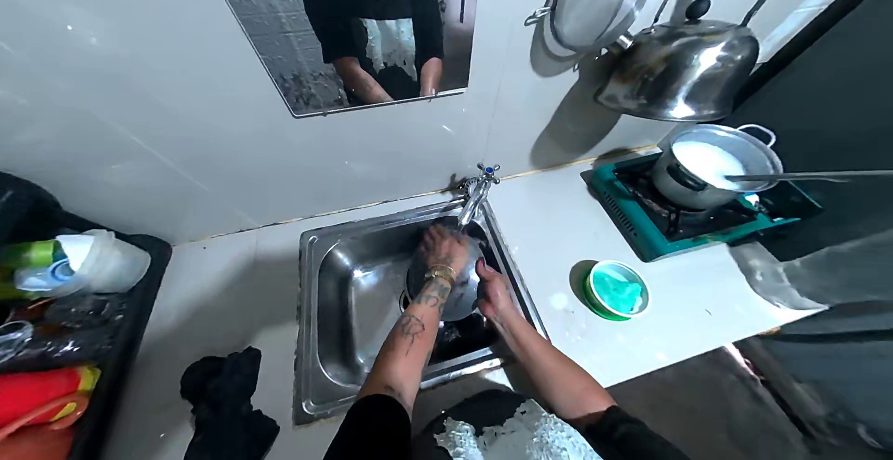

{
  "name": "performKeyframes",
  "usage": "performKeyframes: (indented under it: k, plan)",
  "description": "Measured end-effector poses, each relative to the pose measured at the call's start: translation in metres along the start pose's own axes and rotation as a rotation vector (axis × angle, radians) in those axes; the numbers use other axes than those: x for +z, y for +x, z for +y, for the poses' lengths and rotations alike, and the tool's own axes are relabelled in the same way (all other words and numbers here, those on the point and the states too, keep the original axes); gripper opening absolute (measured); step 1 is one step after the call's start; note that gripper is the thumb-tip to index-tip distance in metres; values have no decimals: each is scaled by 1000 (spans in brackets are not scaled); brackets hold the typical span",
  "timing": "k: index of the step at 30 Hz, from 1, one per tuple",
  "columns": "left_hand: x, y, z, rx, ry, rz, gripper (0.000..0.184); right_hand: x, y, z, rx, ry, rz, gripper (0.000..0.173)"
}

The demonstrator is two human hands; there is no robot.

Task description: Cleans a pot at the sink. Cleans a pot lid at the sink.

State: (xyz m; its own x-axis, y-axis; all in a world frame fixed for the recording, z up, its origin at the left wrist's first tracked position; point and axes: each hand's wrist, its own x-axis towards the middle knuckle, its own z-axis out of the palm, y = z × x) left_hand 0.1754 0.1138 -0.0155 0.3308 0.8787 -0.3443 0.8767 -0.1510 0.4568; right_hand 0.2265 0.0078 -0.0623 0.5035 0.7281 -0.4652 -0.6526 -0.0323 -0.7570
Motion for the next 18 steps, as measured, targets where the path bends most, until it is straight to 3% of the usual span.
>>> performKeyframes:
  k: [3,7,11,18]
  plan:
    - [-12,-3,1,-99,20,-27,66,5,-2,3,-7,4,20,26]
    - [4,-16,7,105,113,-39,72,3,6,3,29,80,4,25]
    - [-14,-6,6,-61,97,-95,65,-2,2,2,1,15,-18,28]
    - [13,-30,-18,401,197,22,57,-11,8,-1,-13,116,-61,31]
